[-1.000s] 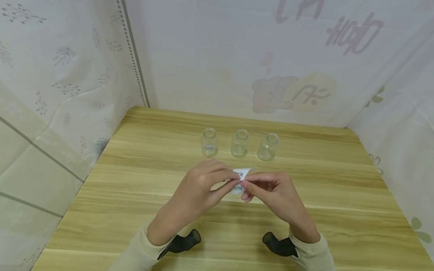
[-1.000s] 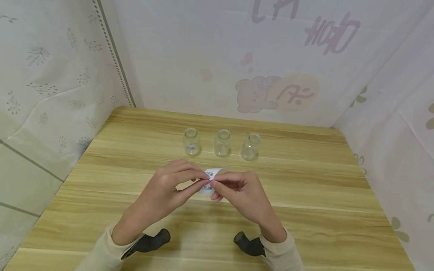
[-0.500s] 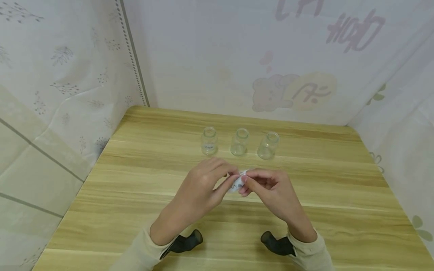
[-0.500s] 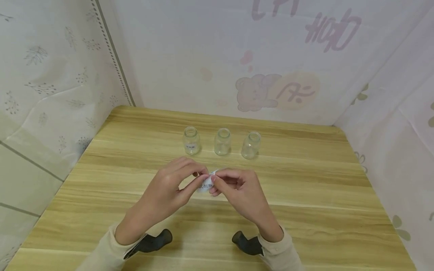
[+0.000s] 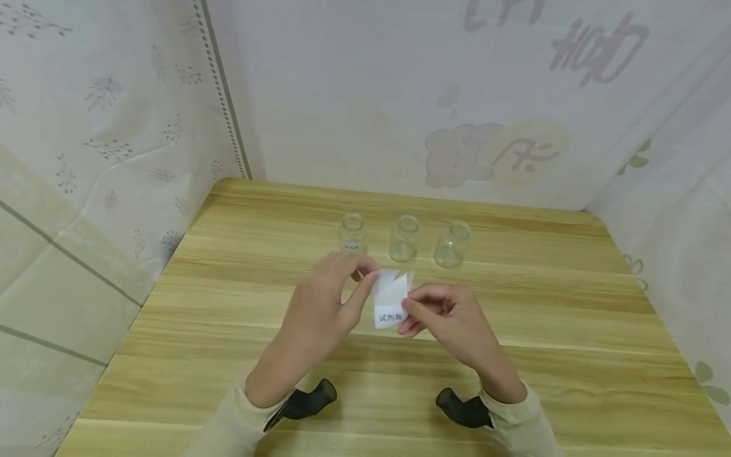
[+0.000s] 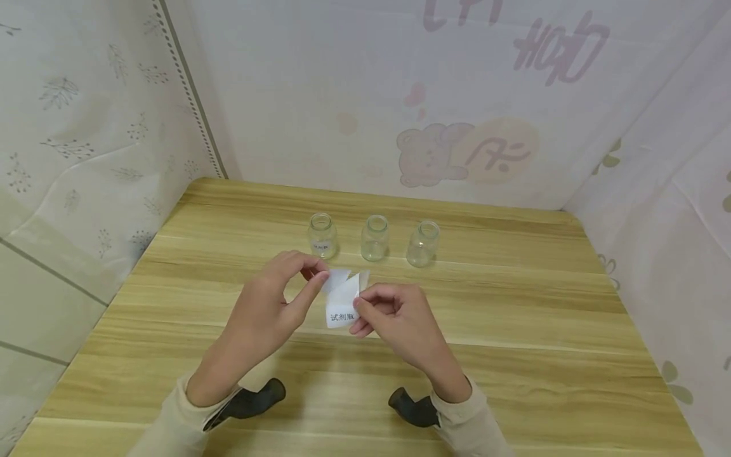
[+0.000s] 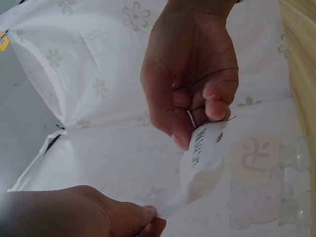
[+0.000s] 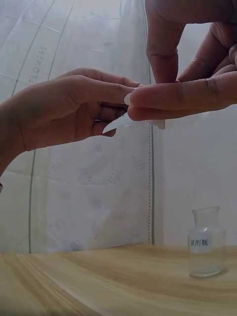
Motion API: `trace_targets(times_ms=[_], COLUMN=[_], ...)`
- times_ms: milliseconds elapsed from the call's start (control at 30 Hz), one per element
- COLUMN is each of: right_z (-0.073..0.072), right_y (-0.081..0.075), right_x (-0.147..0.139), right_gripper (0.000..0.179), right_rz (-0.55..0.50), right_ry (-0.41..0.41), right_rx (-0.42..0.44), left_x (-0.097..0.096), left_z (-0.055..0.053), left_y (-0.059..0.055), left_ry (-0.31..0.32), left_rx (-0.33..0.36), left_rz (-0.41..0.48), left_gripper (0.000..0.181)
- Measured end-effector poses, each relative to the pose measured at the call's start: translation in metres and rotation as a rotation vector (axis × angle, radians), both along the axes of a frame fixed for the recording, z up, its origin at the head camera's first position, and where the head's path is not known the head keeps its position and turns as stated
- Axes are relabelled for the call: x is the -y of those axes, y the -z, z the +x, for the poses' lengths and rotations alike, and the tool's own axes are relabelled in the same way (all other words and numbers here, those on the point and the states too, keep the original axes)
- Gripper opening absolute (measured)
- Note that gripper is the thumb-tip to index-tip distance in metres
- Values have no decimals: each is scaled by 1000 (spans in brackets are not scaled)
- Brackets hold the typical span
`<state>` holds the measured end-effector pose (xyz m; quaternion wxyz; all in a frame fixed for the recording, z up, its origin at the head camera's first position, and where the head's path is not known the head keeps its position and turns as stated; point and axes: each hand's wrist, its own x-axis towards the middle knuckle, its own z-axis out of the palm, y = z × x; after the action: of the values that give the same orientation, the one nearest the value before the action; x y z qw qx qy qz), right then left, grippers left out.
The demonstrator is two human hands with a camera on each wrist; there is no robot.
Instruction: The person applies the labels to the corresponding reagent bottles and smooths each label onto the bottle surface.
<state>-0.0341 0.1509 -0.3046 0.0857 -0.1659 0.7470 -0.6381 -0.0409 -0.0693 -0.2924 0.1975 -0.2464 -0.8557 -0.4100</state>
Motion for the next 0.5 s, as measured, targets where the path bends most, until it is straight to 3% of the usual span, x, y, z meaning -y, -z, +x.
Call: trace_targets(times_ms=[233, 367, 500], right_z=[-13, -22, -28], right_y=[22, 47, 70], right_x=[12, 21, 27], right_gripper=[17, 17, 16], right_rz=[102, 182, 194], right_ry=[-51, -178, -333], right_rx=[190, 283, 387], left_x=[18, 23, 22], left_z=[-6, -7, -9], left_y=[-4, -6, -4], left_ry=[-117, -129, -120], left_rx=[3, 8, 6], left_rz=[12, 20, 18], left_gripper=[5, 6, 5])
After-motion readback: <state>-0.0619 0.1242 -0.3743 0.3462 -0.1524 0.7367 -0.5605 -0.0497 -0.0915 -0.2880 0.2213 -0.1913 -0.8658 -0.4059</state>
